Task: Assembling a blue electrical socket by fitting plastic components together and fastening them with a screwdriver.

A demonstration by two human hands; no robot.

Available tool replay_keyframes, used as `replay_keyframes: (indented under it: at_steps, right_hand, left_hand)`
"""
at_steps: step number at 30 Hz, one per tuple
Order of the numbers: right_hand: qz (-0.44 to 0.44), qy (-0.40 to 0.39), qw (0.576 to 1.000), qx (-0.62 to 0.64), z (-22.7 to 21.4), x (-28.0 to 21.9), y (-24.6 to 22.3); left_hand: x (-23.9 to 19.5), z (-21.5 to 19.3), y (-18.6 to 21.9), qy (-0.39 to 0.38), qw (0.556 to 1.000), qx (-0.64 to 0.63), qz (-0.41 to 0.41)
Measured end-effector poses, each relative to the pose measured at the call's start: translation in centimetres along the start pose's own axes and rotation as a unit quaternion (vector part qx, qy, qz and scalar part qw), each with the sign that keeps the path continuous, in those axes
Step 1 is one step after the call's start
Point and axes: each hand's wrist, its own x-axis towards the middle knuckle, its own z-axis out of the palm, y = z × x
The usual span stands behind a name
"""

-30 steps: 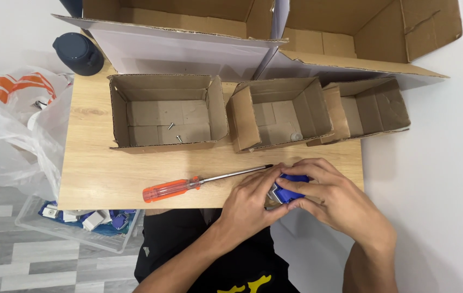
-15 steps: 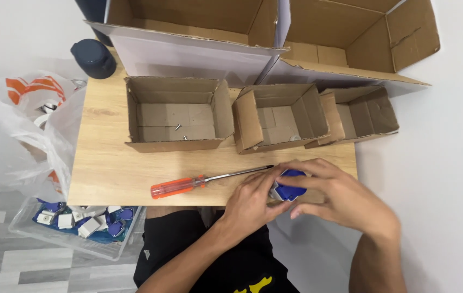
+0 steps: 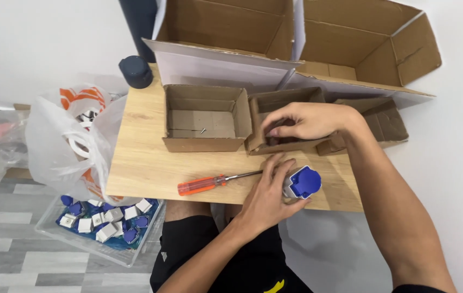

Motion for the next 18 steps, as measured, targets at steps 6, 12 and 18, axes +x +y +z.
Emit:
replay_keyframes:
  at_steps: [6,12,18]
  right_hand:
    - [0.122,-0.002,0.984,-0.134,1.3,3.2,1.1]
    - [0.110,0.007,0.973,-0.201,4.4,9.4,11.8]
    - [0.180,0.026,0.950,-0.254,3.0,7.2,5.8]
  left_hand:
    - [0.6,-0.8,0.5,-0.027,0.996,-0.061,-0.056]
    - [1.2,-1.6,1.3,-0.032,0.994,-0.075,-0.074]
    - [1.1,-1.2,0.9,-0.020,0.993,-0.089,-0.070]
